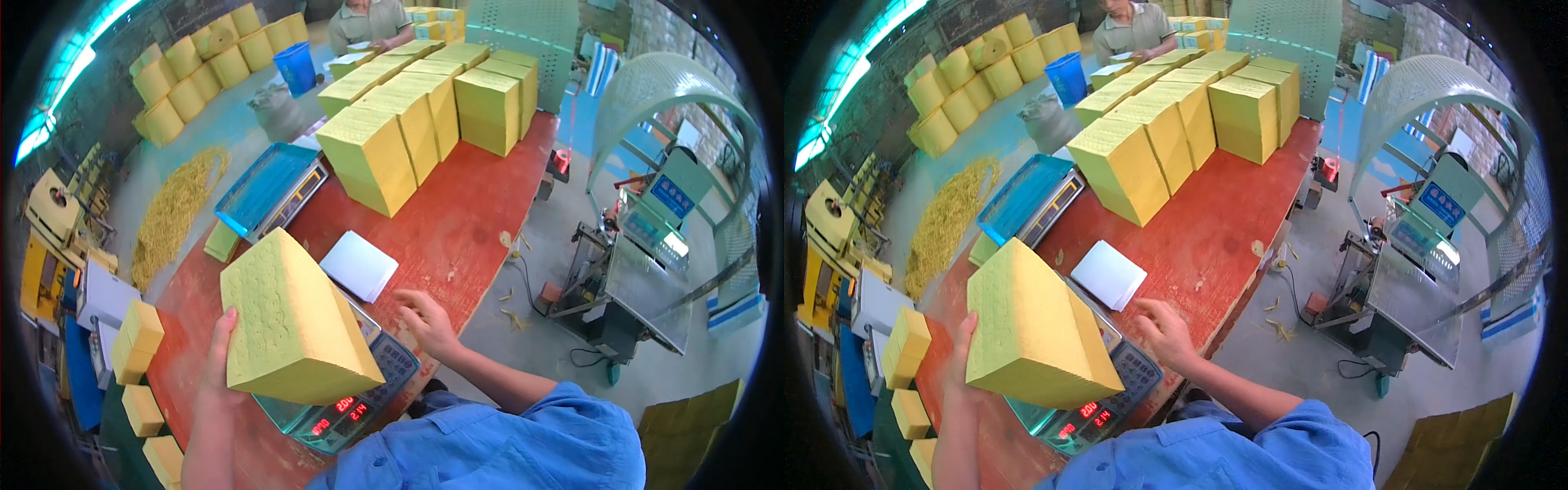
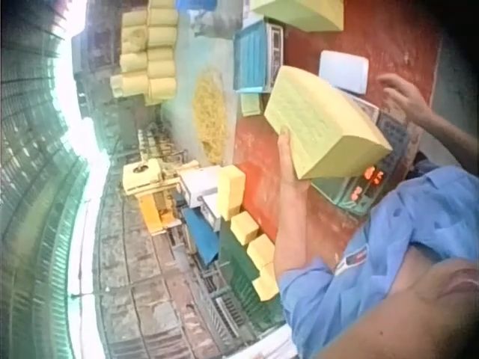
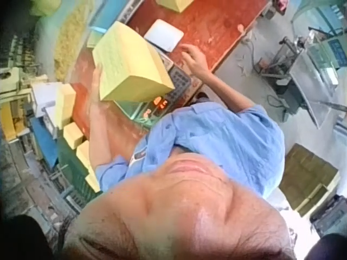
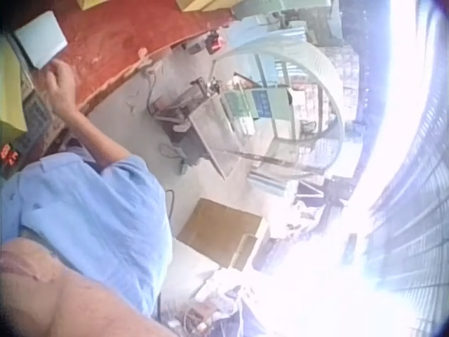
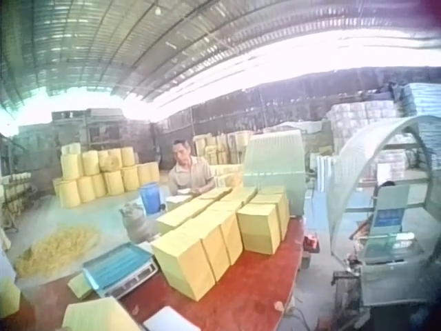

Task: The person is weighing stacks of yellow paper blocks and moving them between a conveyor belt and a work surface.

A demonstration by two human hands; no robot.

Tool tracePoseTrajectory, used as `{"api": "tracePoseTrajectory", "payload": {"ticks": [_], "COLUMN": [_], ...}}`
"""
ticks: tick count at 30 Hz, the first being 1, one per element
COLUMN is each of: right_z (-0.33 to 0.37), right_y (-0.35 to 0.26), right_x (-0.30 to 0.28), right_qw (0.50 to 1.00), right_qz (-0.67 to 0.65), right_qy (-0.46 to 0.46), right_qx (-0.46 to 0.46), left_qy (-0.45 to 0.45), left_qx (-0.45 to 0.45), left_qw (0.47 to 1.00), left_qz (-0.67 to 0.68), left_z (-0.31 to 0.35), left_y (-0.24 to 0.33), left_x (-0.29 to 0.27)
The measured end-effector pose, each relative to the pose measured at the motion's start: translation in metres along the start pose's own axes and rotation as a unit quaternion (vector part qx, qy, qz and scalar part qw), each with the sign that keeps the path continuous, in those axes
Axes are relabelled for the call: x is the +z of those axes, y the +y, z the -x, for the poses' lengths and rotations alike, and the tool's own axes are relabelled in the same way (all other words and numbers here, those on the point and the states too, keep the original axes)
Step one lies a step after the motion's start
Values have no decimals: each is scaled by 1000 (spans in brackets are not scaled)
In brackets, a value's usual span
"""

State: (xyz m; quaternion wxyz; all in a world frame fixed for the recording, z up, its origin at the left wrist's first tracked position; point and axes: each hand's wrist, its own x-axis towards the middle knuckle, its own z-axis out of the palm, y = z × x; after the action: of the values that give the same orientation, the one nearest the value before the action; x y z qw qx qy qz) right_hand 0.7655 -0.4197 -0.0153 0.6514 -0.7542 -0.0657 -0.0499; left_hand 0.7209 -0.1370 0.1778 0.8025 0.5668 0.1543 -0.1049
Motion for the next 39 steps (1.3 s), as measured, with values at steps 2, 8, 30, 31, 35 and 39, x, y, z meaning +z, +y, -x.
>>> {"api": "tracePoseTrajectory", "payload": {"ticks": [2,8,30,31,35,39], "right_z": [14,-11,-337,-347,-336,-291], "right_y": [34,29,149,157,145,167], "right_x": [0,3,-333,-339,-353,-354], "right_qw": [999,928,920,929,951,987], "right_qz": [2,-250,-283,-285,-222,-79], "right_qy": [-31,-195,-83,-15,83,134], "right_qx": [24,194,258,234,196,33], "left_qy": [-29,-103,-144,-118,-70,-10], "left_qx": [-12,-28,-119,-101,-67,-14], "left_qw": [999,994,981,987,995,997], "left_qz": [-13,-40,57,33,-7,-73], "left_z": [-7,-36,-346,-359,-395,-405], "left_y": [3,2,-84,-86,-93,-97], "left_x": [8,64,377,394,427,463]}}
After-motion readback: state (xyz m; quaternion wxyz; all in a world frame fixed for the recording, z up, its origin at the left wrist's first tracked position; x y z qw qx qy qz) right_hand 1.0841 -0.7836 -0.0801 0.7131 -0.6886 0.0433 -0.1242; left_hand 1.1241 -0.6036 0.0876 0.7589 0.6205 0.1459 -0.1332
